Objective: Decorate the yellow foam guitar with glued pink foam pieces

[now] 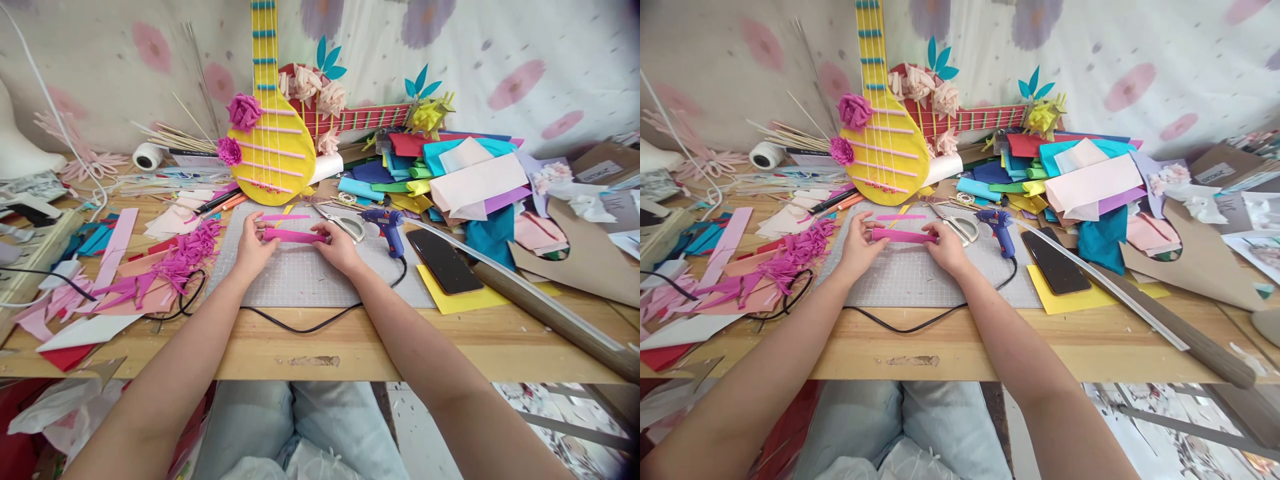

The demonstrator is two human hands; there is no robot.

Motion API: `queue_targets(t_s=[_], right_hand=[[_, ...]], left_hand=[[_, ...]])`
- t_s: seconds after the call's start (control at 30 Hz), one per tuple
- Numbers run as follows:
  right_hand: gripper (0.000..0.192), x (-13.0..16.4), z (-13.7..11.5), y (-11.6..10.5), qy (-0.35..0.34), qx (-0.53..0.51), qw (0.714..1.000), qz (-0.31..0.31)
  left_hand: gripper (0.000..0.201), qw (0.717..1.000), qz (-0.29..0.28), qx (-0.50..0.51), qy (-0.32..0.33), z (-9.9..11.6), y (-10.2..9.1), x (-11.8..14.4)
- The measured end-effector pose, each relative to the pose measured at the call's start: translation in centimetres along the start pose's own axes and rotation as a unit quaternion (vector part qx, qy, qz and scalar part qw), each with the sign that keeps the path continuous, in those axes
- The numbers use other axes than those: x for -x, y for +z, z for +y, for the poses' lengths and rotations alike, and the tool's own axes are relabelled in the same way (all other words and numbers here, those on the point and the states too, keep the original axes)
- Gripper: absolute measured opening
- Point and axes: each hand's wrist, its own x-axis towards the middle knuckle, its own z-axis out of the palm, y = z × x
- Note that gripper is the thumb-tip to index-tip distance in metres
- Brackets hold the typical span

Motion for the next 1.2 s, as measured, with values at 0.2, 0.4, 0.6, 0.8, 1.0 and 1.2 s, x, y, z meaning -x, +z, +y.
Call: queue_targets(t_s=[0.2, 0.4, 0.6, 0.8, 1.0, 1.2], right_hand=[[0.015, 0.0, -0.2, 0.1, 0.013, -0.012, 0.998, -0.063], [0.023, 0.5, -1.3, 0.6, 0.113, -0.286, 0.932, -0.192], [0.029, 0.8, -2.8, 1.6, 0.149, -0.397, 0.883, -0.199], [0.030, 1.0, -3.6, 1.8, 0.154, -0.372, 0.887, -0.225], [0.032, 0.8, -3.5, 1.7, 0.183, -0.330, 0.897, -0.232], [0.026, 0.9, -3.8, 2.2, 0.170, -0.262, 0.928, -0.205]], left_hand=[[0.054, 0.969, 0.034, 0.220, -0.104, 0.7, 0.2, -0.5], [0.021, 0.884, 0.004, 0.421, -0.206, 2.3, 0.3, -0.3], [0.017, 0.866, -0.073, 0.443, -0.219, 2.8, 1.8, 0.8], [0.025, 0.854, 0.017, 0.462, -0.239, 2.6, 2.1, 0.5], [0.035, 0.806, 0.074, 0.524, -0.266, 2.6, 1.9, 0.0], [0.038, 0.772, 0.095, 0.565, -0.275, 2.9, 1.5, -0.3]])
